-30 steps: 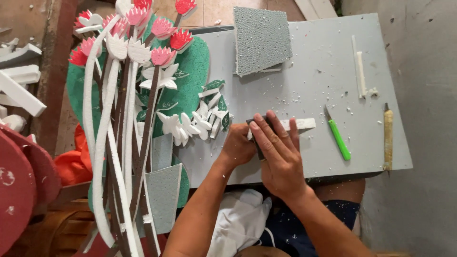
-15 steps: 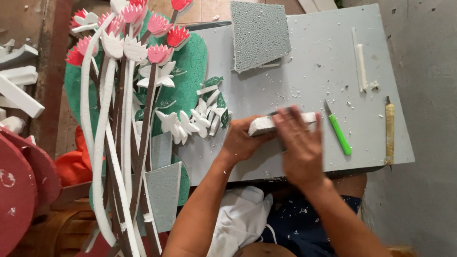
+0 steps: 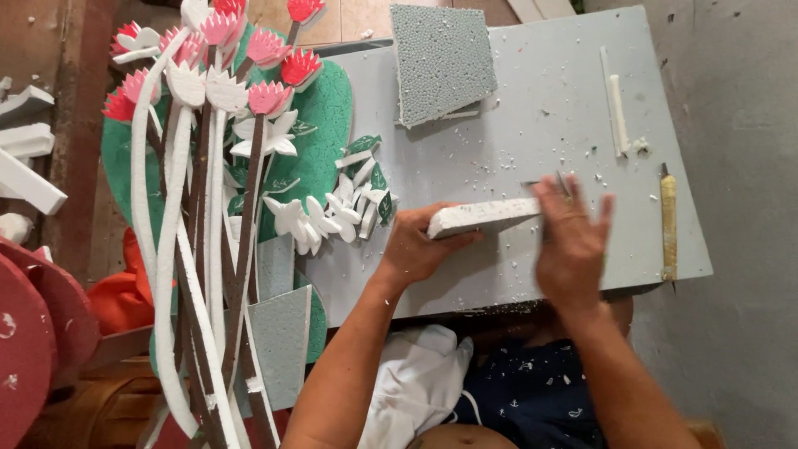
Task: The person cuts several pieces of styrofoam using a utility knife and then sands the edges of a trapezoidal piece by hand.
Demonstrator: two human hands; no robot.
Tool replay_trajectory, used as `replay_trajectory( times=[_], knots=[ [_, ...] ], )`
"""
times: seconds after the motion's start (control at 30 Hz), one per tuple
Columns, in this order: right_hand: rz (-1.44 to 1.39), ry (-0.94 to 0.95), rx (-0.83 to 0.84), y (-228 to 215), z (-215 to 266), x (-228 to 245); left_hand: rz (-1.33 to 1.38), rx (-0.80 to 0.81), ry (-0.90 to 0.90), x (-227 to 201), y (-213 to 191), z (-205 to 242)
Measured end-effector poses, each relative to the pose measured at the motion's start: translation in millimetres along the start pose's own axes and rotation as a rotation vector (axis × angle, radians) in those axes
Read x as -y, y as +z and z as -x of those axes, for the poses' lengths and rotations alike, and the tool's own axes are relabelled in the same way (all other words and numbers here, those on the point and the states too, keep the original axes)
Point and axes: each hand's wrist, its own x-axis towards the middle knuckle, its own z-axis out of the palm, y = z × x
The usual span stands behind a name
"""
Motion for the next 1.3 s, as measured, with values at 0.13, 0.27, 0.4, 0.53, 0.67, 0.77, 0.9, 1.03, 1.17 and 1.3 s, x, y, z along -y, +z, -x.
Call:
replay_trajectory(
  times=[0.13,0.27,0.4,0.53,0.67,0.77,0.9,1.03,1.17,1.3],
  knots=[
    [-0.319,0.434,-0.059,-31,-10,13,0.032,-0.009,0.003,-1,-2,2],
    [-0.841,0.510,-0.208,11,-21,16,0.153,-0.099,-0.016,-5,14,4],
    [-0.788,0.361,-0.409,18,-53,20,0.192,-0.179,0.048,-11,16,8],
    [-0.219,0.064,-0.321,0,-74,24,0.224,-0.156,0.135,-24,-16,9],
    [-0.088,-0.144,-0.233,9,-78,33,-0.121,-0.059,0.259,-42,-22,0],
    [0.023,-0.259,-0.170,10,-74,49,-0.236,-0.058,0.271,-37,-9,-3],
    [-0.002,-0.313,-0.151,-8,-71,64,0.013,-0.105,0.050,-5,0,10],
    [0.125,-0.284,-0.139,-24,-55,52,0.181,-0.145,-0.053,1,-3,24],
    [0.158,-0.231,-0.012,-1,-22,38,0.191,-0.132,-0.099,21,-4,28],
    [0.088,-0.254,0.013,14,-15,90,0.072,-0.129,-0.116,36,-7,30]
  ],
)
